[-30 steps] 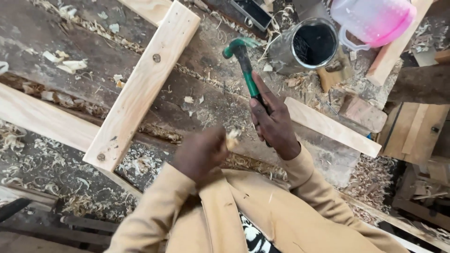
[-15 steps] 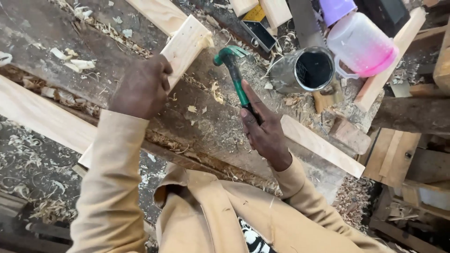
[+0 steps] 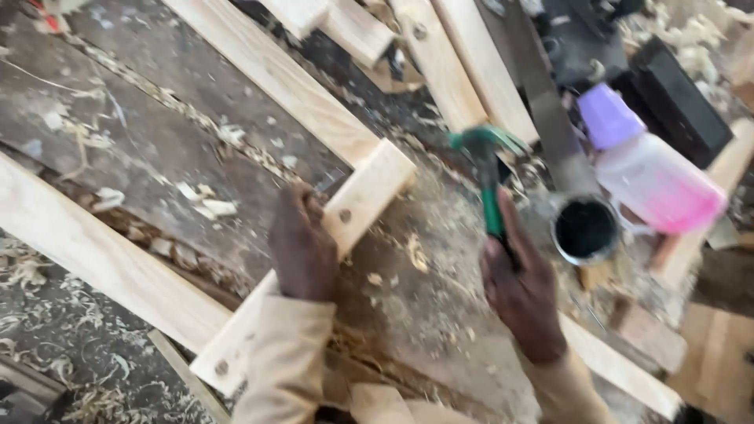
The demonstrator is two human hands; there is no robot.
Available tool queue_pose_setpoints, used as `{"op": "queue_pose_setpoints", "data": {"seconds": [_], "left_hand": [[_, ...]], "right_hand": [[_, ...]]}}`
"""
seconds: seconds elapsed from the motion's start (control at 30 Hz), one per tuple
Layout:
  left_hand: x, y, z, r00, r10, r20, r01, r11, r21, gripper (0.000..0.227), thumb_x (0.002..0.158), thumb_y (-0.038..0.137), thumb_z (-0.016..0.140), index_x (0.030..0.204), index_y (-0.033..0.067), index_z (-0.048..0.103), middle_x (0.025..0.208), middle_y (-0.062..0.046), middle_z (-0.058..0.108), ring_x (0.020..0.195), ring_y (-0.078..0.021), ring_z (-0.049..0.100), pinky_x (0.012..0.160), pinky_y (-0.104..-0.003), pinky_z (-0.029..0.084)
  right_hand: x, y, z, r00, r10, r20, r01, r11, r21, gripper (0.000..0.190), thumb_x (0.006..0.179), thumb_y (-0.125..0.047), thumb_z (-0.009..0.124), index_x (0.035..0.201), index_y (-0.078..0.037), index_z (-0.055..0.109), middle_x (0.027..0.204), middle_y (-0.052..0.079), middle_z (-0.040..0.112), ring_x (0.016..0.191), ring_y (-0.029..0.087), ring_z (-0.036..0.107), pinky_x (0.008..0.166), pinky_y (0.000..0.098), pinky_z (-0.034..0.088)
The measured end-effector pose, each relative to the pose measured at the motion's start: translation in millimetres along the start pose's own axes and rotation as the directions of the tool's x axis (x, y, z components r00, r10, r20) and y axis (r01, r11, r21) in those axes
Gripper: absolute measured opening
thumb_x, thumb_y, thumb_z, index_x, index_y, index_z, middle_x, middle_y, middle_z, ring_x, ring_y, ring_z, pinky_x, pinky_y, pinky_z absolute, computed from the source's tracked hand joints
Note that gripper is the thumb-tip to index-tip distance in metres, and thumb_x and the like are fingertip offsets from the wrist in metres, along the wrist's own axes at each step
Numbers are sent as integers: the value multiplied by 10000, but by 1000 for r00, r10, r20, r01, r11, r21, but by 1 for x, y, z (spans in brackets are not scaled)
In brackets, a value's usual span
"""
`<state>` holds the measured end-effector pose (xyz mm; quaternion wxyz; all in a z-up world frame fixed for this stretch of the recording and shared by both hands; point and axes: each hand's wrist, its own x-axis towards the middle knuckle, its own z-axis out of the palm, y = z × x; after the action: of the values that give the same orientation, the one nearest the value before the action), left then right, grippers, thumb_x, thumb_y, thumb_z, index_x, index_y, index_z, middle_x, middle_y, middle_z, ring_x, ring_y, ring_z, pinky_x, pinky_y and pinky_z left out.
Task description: Assembling a wooden frame by aligning planks and hammering nails into the joints.
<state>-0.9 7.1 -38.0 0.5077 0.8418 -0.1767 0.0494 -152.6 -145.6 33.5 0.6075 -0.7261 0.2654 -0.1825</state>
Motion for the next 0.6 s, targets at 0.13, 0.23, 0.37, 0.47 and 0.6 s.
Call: {"op": "queue_pose_setpoints", "data": {"seconds": [0.13,0.23,0.37,0.47,0.6], "left_hand": [[19,2,16,996,83,23,-83,997,-7,83,810,-57,510,810,26,520,774,-142,517,686,-293,494,572,-389,374],[22,9,22,976,175,133,-187,979,83,319,538,-177,456,795,11,429,794,-147,458,719,-304,411,535,-389,317],[23,5,27,971,194,140,-208,974,89,353,507,-168,430,815,5,439,808,-145,457,756,-296,382,554,-403,299],[20,3,27,971,202,124,-216,970,112,350,515,-169,431,808,23,424,808,-142,472,748,-301,377,575,-413,313],[21,0,29,968,229,104,-242,960,142,375,505,-187,435,818,19,431,824,-155,486,752,-321,385,600,-434,344]], "right_hand": [[-8,8,11,982,154,-110,-170,973,-154,564,846,-149,453,1389,-208,315,471,14,396,313,69,335,239,196,300],[-14,25,16,981,169,92,-155,978,-141,601,852,-171,439,1412,-246,235,595,0,468,453,97,408,335,225,357],[-11,26,28,994,48,97,-33,988,-151,513,896,-131,452,1386,-172,306,585,0,399,468,93,350,396,245,328],[-6,21,29,992,-25,125,52,975,-215,477,919,-161,435,1383,-154,323,580,4,375,465,94,302,422,265,283],[-5,21,29,984,-132,118,164,928,-334,457,935,-202,427,1380,-153,333,610,7,427,479,86,320,446,268,295]]}}
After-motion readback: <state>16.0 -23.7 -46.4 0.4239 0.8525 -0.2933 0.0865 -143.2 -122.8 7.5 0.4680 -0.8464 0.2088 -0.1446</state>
